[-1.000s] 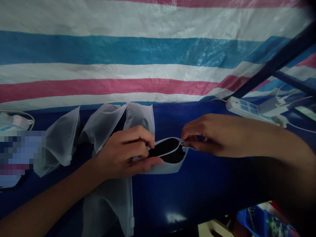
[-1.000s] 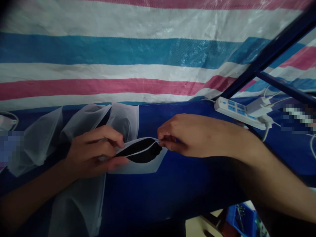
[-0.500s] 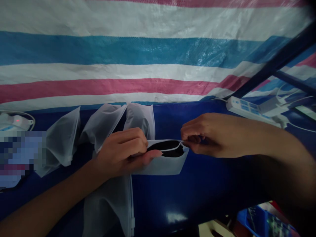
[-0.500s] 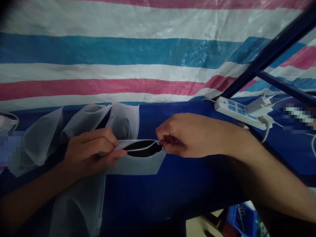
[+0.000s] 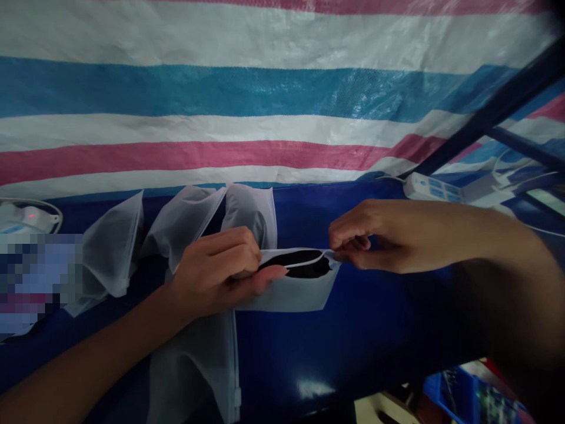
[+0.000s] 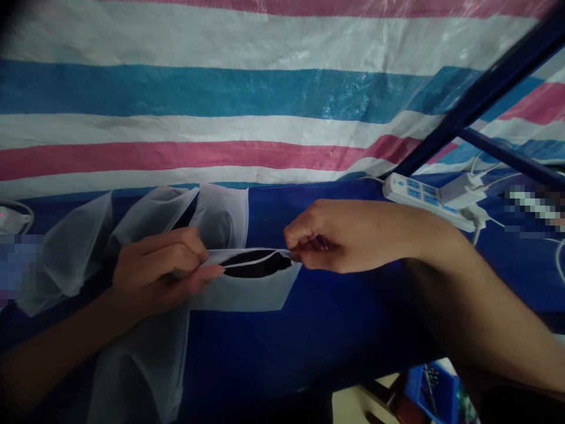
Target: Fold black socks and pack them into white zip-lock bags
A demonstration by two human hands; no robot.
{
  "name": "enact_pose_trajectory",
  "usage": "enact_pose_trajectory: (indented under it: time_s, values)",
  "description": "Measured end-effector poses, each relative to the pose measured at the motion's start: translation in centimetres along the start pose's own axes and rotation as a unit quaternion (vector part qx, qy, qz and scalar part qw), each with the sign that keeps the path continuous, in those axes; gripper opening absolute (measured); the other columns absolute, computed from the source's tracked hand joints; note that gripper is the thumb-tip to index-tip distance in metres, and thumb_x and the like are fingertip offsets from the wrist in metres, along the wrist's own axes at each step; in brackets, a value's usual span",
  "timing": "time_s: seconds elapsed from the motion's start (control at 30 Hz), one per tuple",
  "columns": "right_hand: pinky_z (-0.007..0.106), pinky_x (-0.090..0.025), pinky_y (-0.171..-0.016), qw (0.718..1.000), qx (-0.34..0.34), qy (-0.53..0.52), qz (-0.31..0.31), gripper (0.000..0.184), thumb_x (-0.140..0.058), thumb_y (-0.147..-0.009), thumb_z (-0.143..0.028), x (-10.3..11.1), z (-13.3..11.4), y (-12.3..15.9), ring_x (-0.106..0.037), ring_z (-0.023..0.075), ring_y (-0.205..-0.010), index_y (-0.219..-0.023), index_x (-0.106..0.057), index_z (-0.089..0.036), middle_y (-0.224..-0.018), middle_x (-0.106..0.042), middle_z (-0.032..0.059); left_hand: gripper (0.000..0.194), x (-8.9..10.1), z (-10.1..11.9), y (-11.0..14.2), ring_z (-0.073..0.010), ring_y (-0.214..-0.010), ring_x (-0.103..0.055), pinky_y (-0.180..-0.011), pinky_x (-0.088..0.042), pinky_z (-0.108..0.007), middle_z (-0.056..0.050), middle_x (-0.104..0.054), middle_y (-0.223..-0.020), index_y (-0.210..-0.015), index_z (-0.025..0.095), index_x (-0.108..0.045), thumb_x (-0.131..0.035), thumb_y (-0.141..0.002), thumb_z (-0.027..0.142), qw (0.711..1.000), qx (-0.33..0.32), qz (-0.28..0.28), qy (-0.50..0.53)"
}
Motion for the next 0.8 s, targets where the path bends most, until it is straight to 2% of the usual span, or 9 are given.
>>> enact_pose_trajectory:
  time_s: [0.23,0.33,0.43,0.5,0.57,0.67,0.73,0.8]
  values:
    - [0.027,-0.051,-0.066,1.000,-0.013,-0.017,-0.017,0.013,-0.068,-0.098,-0.013,0.0,0.8,-0.1,-0.072,0.0151,-0.072,-0.099,-0.078,-0.021,-0.087,-0.078,-0.0007,0.044,0.0,-0.2,0.0,-0.0070,-0.061,-0.056,-0.052,-0.047,-0.022,0.007,-0.056,-0.074,-0.080,0.022,-0.050,-0.086,-0.105,0.026,1.000,0.006,-0.019,0.012]
    - [0.030,-0.055,-0.072,0.999,-0.008,0.018,0.036,0.014,-0.071,-0.103,-0.021,0.3,0.5,-0.2,-0.076,0.0184,-0.080,-0.111,-0.082,-0.022,-0.098,-0.082,0.0034,0.038,0.0,-0.1,-0.2,-0.0080,-0.064,-0.061,-0.056,-0.052,-0.022,0.005,-0.062,-0.079,-0.084,0.021,-0.057,-0.085,-0.106,0.033,0.999,0.001,-0.033,0.029]
    - [0.034,-0.059,-0.086,0.988,0.060,0.039,0.136,0.023,-0.070,-0.111,-0.030,0.5,-0.8,-0.4,-0.079,0.0222,-0.101,-0.130,-0.081,-0.021,-0.120,-0.083,0.0098,0.030,0.0,0.1,-0.4,-0.0100,-0.068,-0.066,-0.062,-0.059,-0.024,0.003,-0.067,-0.082,-0.088,0.020,-0.064,-0.087,-0.104,0.031,0.999,-0.017,-0.044,0.027]
    - [0.035,-0.060,-0.094,0.977,0.125,0.023,0.173,0.025,-0.064,-0.116,-0.026,0.0,-2.0,-0.8,-0.078,0.0226,-0.113,-0.134,-0.080,-0.020,-0.127,-0.082,0.0115,0.027,0.1,0.3,-0.5,-0.0112,-0.070,-0.068,-0.064,-0.060,-0.026,0.002,-0.070,-0.083,-0.090,0.019,-0.067,-0.089,-0.102,0.029,0.998,-0.036,-0.047,0.022]
    - [0.038,-0.060,-0.102,0.968,0.174,0.002,0.181,0.025,-0.061,-0.118,-0.021,-0.9,-2.8,-1.4,-0.077,0.0229,-0.119,-0.133,-0.080,-0.020,-0.126,-0.083,0.0107,0.026,0.1,0.4,-0.6,-0.0121,-0.070,-0.068,-0.065,-0.061,-0.028,0.000,-0.072,-0.083,-0.091,0.018,-0.070,-0.090,-0.101,0.032,0.997,-0.053,-0.054,0.015]
    - [0.045,-0.058,-0.113,0.961,0.202,-0.006,0.190,0.023,-0.064,-0.116,-0.017,-2.0,-3.2,-2.4,-0.074,0.0257,-0.129,-0.130,-0.082,-0.022,-0.130,-0.083,0.0112,0.030,0.1,0.5,-0.6,-0.0124,-0.067,-0.066,-0.064,-0.059,-0.029,0.001,-0.071,-0.080,-0.089,0.020,-0.072,-0.089,-0.101,0.042,0.996,-0.065,-0.064,0.000]
    - [0.045,-0.057,-0.116,0.961,0.201,-0.012,0.191,0.020,-0.068,-0.114,-0.020,-2.4,-3.2,-2.8,-0.072,0.0267,-0.134,-0.126,-0.084,-0.022,-0.138,-0.079,0.0125,0.033,0.0,0.5,-0.5,-0.0126,-0.065,-0.063,-0.062,-0.057,-0.030,0.002,-0.068,-0.078,-0.087,0.021,-0.072,-0.089,-0.099,0.046,0.996,-0.061,-0.069,-0.004]
    - [0.042,-0.058,-0.116,0.969,0.173,-0.023,0.177,0.018,-0.072,-0.114,-0.025,-2.7,-3.1,-3.1,-0.072,0.0259,-0.136,-0.126,-0.085,-0.023,-0.145,-0.076,0.0128,0.033,0.0,0.4,-0.3,-0.0125,-0.065,-0.060,-0.063,-0.055,-0.030,0.003,-0.066,-0.078,-0.086,0.021,-0.073,-0.089,-0.098,0.047,0.996,-0.060,-0.072,0.005]
Point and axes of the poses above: each hand's wrist, its own y-axis away from the middle knuckle, its own x-axis out of the back of the hand, z = x × y, the point moved 4 cm from there along -y, towards the middle knuckle
